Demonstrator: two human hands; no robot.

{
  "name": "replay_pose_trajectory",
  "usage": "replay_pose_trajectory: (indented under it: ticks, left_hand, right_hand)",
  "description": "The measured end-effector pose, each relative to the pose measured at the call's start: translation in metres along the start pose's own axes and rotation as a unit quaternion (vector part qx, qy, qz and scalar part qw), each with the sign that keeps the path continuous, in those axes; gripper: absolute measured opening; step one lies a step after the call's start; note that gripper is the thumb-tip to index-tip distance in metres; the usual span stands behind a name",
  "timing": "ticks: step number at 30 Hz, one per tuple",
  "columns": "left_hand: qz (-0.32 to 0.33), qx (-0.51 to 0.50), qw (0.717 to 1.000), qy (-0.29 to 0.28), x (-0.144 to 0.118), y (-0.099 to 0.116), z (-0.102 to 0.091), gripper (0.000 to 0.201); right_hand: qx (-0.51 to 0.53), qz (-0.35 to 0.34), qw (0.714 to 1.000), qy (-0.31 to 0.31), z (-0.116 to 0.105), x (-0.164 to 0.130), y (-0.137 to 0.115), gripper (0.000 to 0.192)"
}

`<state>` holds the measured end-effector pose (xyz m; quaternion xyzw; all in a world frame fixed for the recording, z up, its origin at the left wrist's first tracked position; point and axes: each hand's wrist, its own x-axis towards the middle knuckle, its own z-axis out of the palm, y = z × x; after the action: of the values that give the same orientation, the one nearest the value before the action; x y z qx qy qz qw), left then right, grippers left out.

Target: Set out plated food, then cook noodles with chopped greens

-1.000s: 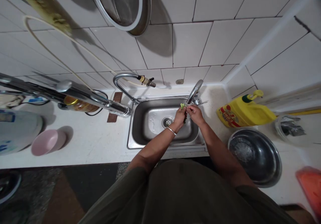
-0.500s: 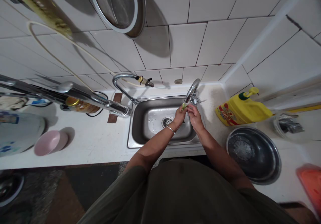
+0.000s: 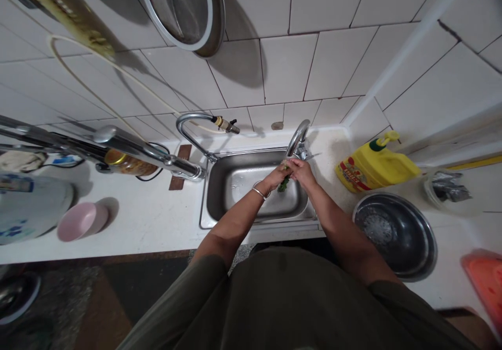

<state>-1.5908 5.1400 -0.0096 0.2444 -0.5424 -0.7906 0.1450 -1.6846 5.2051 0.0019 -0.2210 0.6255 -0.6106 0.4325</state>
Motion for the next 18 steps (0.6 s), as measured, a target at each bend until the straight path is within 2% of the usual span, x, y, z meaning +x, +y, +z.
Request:
replay_pose_trajectory:
  ticks: [7,10,13,16,18]
  left_hand:
    - [-0.018,-0.028,0.999,0.002,-0.002,0.002,0.000,0.040]
    - [-0.006,-0.018,1.000,0.009,-0.001,0.001,0.000,0.039]
    - [0.000,-0.009,1.000,0.019,-0.001,-0.001,0.002,0.041]
    - [0.021,-0.017,0.999,0.031,0.001,-0.001,0.005,0.042]
    - [0.039,-0.023,0.997,0.070,0.002,0.002,0.006,0.037]
  right_hand:
    - [0.043,0.010,0.999,0.000,0.003,-0.001,0.003,0.048]
    - [0.009,-0.001,1.000,-0.016,0.002,0.001,0.007,0.048]
    - [-0.014,0.012,1.000,0.000,0.001,0.007,0.009,0.047]
    - [0.043,0.006,0.999,0.025,0.001,0.010,0.013,0.057]
    - [0.082,0.002,0.996,0.018,0.003,0.009,0.016,0.065]
